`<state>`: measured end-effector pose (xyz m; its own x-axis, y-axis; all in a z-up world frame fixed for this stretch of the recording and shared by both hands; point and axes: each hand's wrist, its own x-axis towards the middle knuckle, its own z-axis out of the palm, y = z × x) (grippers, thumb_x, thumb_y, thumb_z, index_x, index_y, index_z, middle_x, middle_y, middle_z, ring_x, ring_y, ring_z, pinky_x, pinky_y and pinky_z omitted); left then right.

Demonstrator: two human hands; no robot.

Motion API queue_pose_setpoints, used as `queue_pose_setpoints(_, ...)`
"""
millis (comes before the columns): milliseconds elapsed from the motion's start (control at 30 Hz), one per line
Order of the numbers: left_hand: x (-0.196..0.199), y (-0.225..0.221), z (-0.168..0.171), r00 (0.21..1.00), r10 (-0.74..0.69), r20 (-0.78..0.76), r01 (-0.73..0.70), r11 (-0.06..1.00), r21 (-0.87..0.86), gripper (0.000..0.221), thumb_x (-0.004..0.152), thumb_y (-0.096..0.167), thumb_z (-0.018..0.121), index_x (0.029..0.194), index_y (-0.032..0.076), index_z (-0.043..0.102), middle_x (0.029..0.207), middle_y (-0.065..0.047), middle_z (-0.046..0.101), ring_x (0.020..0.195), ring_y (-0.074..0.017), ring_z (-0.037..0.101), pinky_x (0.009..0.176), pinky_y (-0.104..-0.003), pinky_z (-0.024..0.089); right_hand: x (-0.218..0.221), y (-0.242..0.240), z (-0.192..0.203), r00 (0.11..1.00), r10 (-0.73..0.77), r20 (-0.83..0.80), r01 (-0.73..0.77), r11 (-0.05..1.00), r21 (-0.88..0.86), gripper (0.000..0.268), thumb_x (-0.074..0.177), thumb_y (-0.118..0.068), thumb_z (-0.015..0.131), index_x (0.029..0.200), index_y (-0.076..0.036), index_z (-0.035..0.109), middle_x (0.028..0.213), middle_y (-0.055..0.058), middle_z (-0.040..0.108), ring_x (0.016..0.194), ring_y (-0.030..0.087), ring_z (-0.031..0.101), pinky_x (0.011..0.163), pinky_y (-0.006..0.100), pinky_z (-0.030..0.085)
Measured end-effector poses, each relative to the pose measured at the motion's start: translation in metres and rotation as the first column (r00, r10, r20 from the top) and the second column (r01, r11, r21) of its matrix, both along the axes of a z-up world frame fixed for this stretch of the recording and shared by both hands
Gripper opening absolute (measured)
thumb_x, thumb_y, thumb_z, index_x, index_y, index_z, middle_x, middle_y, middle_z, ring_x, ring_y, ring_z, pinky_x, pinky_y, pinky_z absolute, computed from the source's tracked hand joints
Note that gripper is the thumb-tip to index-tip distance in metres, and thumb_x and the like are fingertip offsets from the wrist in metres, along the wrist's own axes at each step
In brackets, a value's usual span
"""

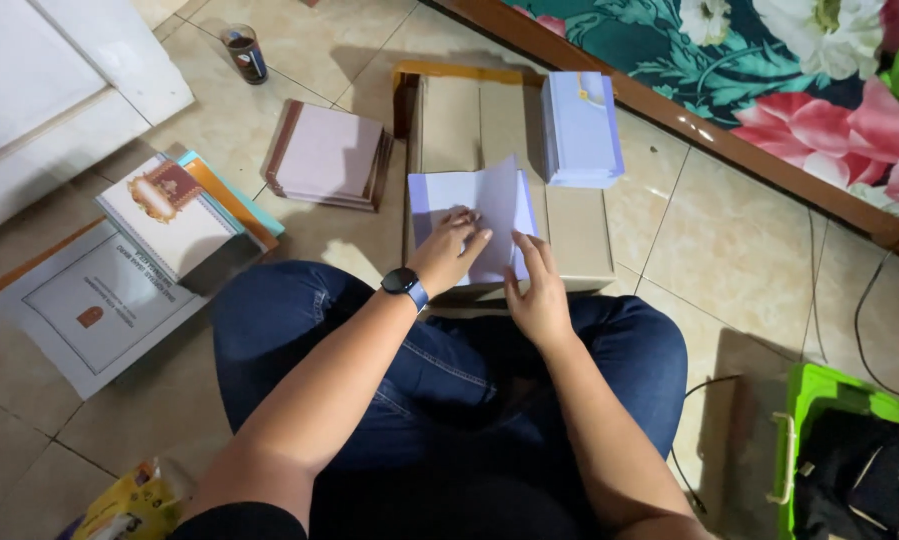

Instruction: Folding sheets of paper and inserting them into purple envelopes or folders.

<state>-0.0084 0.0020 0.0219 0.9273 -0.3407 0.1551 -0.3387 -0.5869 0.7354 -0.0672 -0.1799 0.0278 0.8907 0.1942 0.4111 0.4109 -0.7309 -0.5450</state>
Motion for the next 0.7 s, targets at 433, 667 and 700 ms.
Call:
queue_pose_setpoints(433, 0.016, 0.008, -0.033, 0.942, 0.016, -0.335, -0.140, 0.926, -0.351, 0.086, 0.103, 0.068, 0.021, 0.164, 0.009, 0.011, 0.159, -0.030, 0.035, 0.146, -0.0446, 0.037, 0.122, -0.054, 0.032, 0.017, -0.007, -0.039, 0.956, 0.280, -0.089, -0.248, 0.931, 0.268, 0.044, 0.109, -0.016, 0.033, 0.137, 0.003, 0.059, 0.130, 0.025, 0.062, 0.125, 0.047, 0.057, 0.104, 0.055, 0.047)
queue_pose_setpoints(667, 0.025, 0.007, -0.042, 0.903, 0.148, 0.404, -0.196, 0.978, 0.078, 0.068, 0.102, 0.022, 0.055, 0.159, -0.001, 0.025, 0.164, -0.032, 0.016, 0.154, -0.0484, 0.012, 0.124, -0.063, 0.012, 0.021, 0.003, -0.039, 0.976, 0.208, 0.061, -0.193, 0.963, -0.188, 0.021, 0.096, -0.009, 0.062, 0.114, -0.009, 0.073, 0.127, 0.007, 0.070, 0.122, 0.033, 0.062, 0.091, 0.044, 0.053)
queue_pose_setpoints(700, 0.027, 0.008, -0.045, 0.903, 0.041, 0.428, -0.202, 0.919, 0.337, 0.064, 0.102, 0.021, 0.055, 0.161, 0.012, 0.033, 0.170, -0.023, 0.010, 0.157, -0.0413, 0.006, 0.124, -0.064, 0.008, 0.022, 0.002, -0.042, 0.982, 0.183, 0.054, -0.169, 0.964, -0.205, 0.020, 0.095, -0.008, 0.061, 0.111, -0.010, 0.074, 0.125, 0.004, 0.072, 0.121, 0.031, 0.063, 0.089, 0.042, 0.053)
